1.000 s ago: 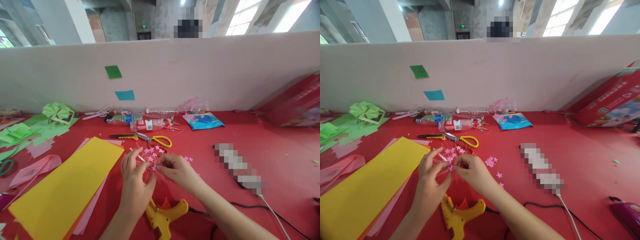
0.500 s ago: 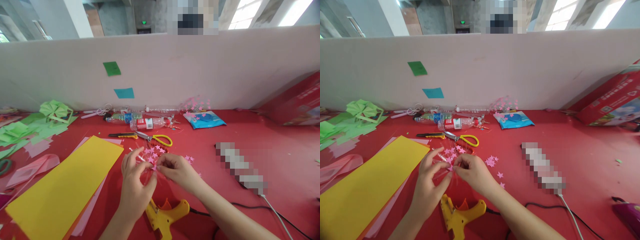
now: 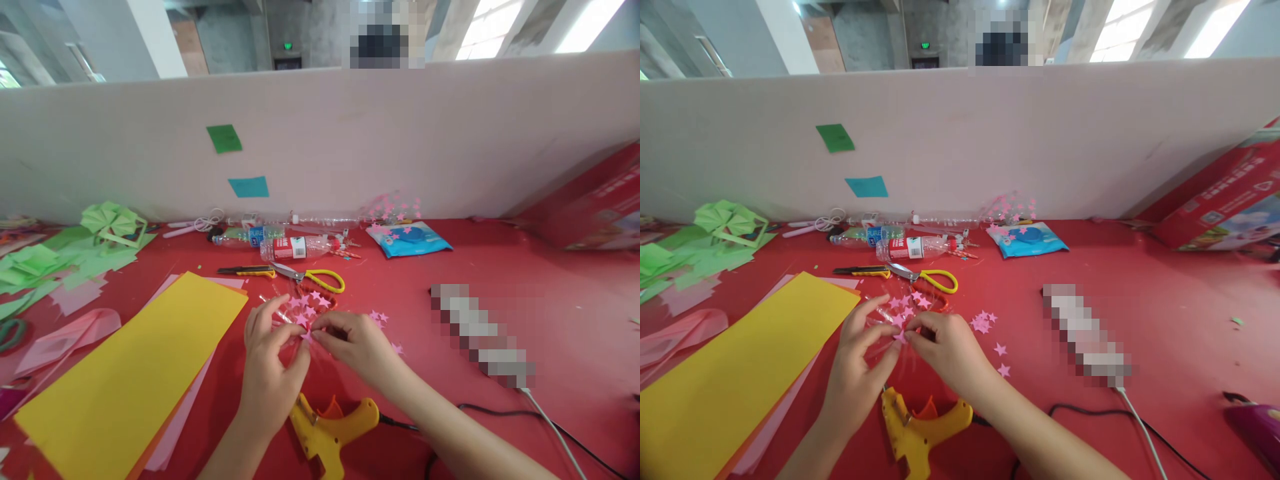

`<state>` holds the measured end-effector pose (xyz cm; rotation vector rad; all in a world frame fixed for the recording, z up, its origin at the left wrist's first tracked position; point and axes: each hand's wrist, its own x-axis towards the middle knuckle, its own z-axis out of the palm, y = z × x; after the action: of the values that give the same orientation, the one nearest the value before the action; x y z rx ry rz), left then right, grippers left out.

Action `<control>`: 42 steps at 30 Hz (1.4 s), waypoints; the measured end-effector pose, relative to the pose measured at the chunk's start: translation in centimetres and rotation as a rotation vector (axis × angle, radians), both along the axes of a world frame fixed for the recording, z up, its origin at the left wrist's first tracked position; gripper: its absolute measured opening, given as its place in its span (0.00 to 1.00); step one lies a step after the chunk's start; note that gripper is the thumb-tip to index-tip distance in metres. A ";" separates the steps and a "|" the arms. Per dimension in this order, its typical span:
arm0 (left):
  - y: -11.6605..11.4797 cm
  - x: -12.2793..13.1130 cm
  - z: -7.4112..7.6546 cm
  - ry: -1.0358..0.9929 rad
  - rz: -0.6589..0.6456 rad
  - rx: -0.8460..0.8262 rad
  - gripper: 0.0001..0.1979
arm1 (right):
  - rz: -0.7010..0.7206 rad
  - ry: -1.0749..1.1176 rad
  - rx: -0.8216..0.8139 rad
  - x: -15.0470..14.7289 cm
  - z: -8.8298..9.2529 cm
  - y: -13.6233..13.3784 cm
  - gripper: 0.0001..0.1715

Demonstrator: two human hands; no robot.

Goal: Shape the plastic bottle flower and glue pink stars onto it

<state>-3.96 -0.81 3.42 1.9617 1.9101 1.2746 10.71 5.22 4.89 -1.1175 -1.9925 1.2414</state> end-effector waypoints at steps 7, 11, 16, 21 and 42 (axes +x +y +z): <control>0.0 0.0 0.0 -0.020 -0.016 -0.008 0.06 | 0.001 -0.021 0.056 -0.1 0.1 -0.2 0.07; 0.0 0.0 -0.1 -0.040 -0.014 -0.003 0.06 | -0.002 -0.038 0.070 -0.3 0.0 -0.2 0.07; 0.0 0.0 -0.2 -0.052 -0.014 -0.018 0.06 | -0.010 -0.045 0.071 -0.3 0.0 -0.3 0.07; 0.3 -0.1 -0.4 -0.052 -0.018 -0.013 0.07 | -0.022 -0.069 0.099 -0.2 0.1 -0.3 0.07; 0.6 -0.1 -1.4 -0.064 0.009 -0.004 0.07 | -0.042 -0.145 0.139 -0.3 0.3 -0.5 0.09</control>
<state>-4.06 -0.16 2.05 1.8891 1.8923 1.3186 10.41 4.70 5.24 -1.2030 -2.1144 1.0090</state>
